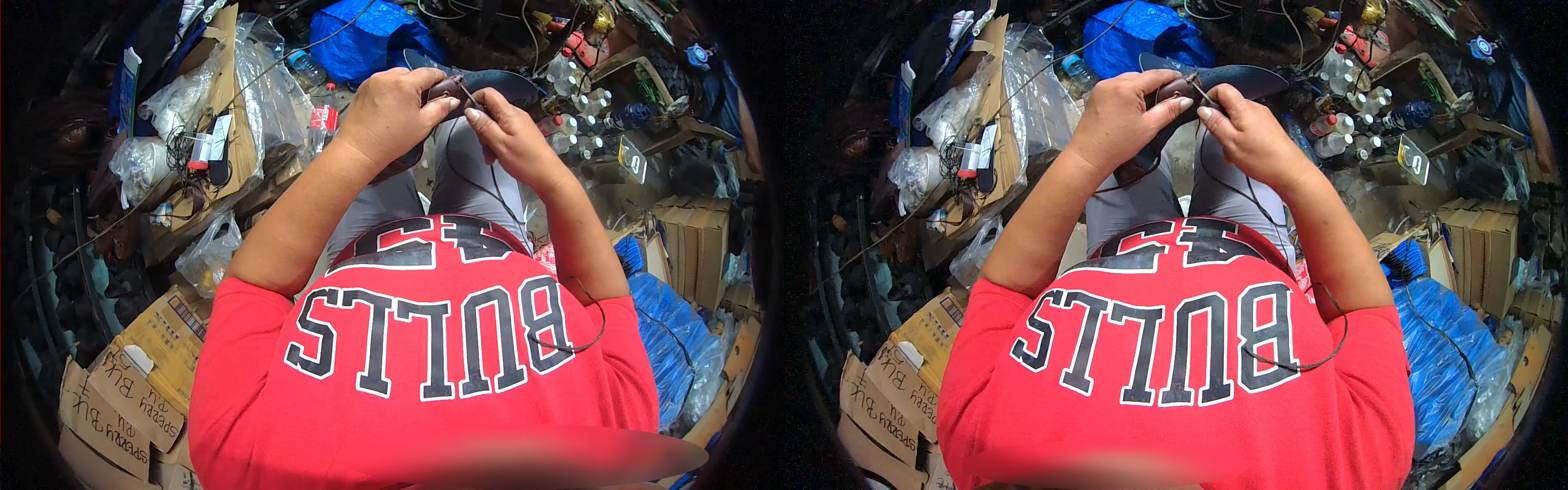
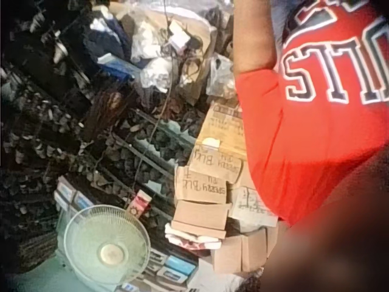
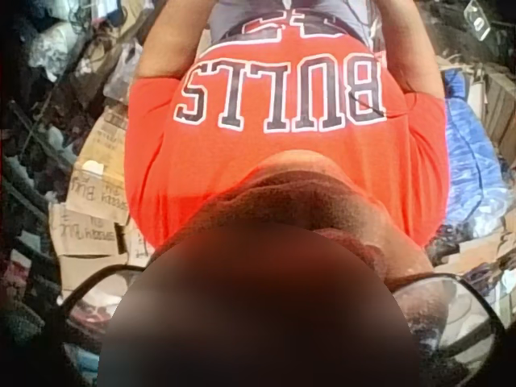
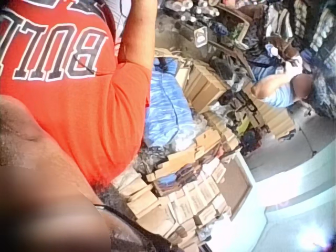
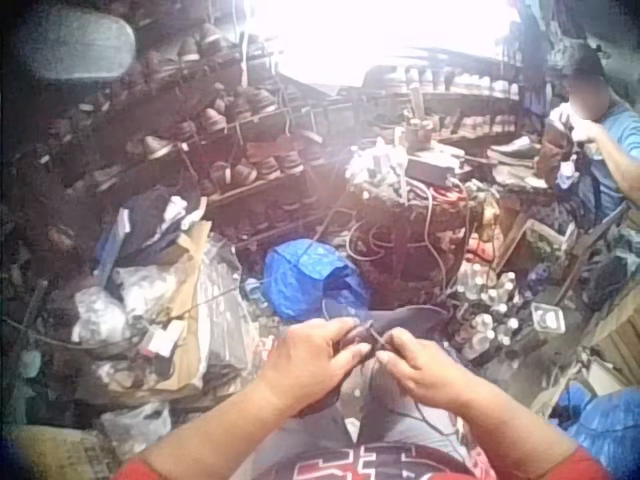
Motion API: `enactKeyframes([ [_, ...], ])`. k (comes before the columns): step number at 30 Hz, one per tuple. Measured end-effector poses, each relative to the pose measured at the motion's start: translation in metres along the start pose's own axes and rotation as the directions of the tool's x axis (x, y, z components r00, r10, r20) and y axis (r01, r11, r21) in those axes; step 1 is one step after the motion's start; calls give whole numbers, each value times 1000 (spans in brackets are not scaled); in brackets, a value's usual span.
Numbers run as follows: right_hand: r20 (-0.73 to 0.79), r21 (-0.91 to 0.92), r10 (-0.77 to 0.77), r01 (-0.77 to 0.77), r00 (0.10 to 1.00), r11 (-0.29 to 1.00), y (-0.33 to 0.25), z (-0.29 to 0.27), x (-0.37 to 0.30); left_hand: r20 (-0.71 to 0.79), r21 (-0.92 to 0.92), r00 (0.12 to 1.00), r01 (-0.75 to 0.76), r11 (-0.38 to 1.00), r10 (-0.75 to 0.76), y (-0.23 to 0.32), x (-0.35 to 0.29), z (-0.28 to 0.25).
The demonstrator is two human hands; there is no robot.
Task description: Manually sewing and assembling shoe components.
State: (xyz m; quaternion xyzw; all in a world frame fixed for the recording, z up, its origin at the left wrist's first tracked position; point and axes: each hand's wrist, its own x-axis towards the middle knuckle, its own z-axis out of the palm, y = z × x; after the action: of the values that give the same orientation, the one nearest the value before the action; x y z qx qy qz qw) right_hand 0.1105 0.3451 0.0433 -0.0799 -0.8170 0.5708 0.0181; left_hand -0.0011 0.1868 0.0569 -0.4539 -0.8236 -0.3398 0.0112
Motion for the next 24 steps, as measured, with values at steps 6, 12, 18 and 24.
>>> enactKeyframes([
  [6, 115, 173, 171, -189, 979, 967, -13, -9, -5, -32, 65, 999, -14, 998, 16, 5, 3, 1],
  [12, 142, 187, 182, -207, 973, 960, -10, -8, -1, -36, 96, 998, -42, 994, 46, 5, -1, 3],
  [18, 163, 164, 208, -235, 964, 958, -8, -8, 0, -38, 90, 998, -41, 995, 45, 4, 0, 3],
  [24, 165, 195, 204, -234, 965, 952, -7, -8, 1, -11, 105, 998, -55, 993, 57, 4, 0, 6],
])
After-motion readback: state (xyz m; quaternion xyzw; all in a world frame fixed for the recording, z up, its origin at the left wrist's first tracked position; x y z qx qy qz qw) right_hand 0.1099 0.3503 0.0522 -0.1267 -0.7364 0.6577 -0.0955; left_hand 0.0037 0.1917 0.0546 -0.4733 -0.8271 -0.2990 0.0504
